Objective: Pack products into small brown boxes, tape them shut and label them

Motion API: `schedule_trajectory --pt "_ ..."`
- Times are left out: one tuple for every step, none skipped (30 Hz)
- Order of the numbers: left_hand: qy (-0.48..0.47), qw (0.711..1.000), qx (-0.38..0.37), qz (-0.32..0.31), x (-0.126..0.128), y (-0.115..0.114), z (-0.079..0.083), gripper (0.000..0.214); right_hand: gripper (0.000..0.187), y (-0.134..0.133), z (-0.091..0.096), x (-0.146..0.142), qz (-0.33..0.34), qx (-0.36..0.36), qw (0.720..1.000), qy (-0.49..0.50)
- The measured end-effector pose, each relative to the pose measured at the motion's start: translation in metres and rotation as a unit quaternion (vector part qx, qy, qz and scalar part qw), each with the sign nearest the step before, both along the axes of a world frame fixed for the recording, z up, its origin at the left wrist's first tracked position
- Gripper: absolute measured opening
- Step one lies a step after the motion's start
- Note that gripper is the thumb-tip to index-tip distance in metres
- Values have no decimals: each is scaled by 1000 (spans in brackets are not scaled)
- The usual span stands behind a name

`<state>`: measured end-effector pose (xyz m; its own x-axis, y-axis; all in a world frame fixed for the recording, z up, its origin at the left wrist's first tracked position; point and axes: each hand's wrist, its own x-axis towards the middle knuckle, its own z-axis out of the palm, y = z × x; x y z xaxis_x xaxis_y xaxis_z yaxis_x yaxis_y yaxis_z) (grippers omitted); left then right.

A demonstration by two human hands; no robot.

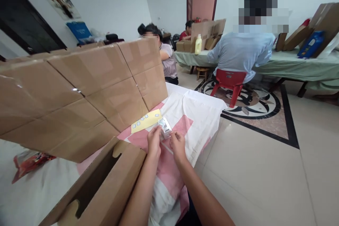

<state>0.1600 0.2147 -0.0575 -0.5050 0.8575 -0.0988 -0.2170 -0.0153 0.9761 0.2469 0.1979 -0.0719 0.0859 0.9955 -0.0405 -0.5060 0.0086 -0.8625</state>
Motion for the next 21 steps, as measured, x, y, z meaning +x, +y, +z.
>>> schedule_trajectory --pt "1 1000 -5 -9 0 -4 2 24 40 -1 1 0 -1 5 1000 5" --pt "4 1000 -9 -16 2 -7 4 25 41 -2 2 0 0 13 1000 10" --pt "6 1000 -12 -22 3 -11 4 26 41 -3 4 0 4 22 1000 15" --pt "9 1000 -15 -25 5 -15 5 28 42 -5 5 0 11 30 999 20" --pt "12 999 -17 -26 7 -19 4 30 43 -7 8 0 20 40 999 25" --pt "16 999 -19 -24 9 -22 4 34 43 -10 10 1 30 49 998 29" --pt "22 999 -22 -22 11 -27 5 38 43 -12 13 3 41 58 997 29" --pt "30 999 -27 -21 13 -32 6 43 42 -16 17 5 50 66 996 28" --pt "40 998 -35 -21 15 -40 9 49 40 -19 22 7 59 74 995 27" --pt "51 997 -43 -24 18 -51 13 53 39 -23 27 10 68 82 994 27" --pt "62 996 -52 -30 20 -65 18 57 38 -26 32 14 78 89 993 29" --pt "67 995 -59 -37 21 -82 25 57 36 -30 38 18 89 96 991 29" --pt "87 993 -60 -44 21 -102 32 55 34 -33 44 21 99 106 989 28" --pt "115 991 -54 -45 19 -123 42 50 33 -37 49 25 109 117 987 25" --pt "154 987 -41 -37 15 -146 51 40 32 -40 55 29 118 131 984 20" --pt "291 956 -14 -23 8 -167 62 32 32 -43 60 33 126 144 981 11" --pt "420 906 6 41 -2 -187 72 26 32 -47 65 36 135 157 978 -1" --pt "529 839 22 125 -14 -204 83 22 32 -50 70 39 146 167 975 -14" --pt "612 768 -3 189 -28 -217 92 23 32 -54 74 41 159 176 971 -29" --pt "662 704 -54 253 -42 -227 100 28 32 -57 79 43 172 185 967 -46" --pt "695 659 -101 269 -56 -232 107 37 32 -60 83 43 183 195 962 -62"
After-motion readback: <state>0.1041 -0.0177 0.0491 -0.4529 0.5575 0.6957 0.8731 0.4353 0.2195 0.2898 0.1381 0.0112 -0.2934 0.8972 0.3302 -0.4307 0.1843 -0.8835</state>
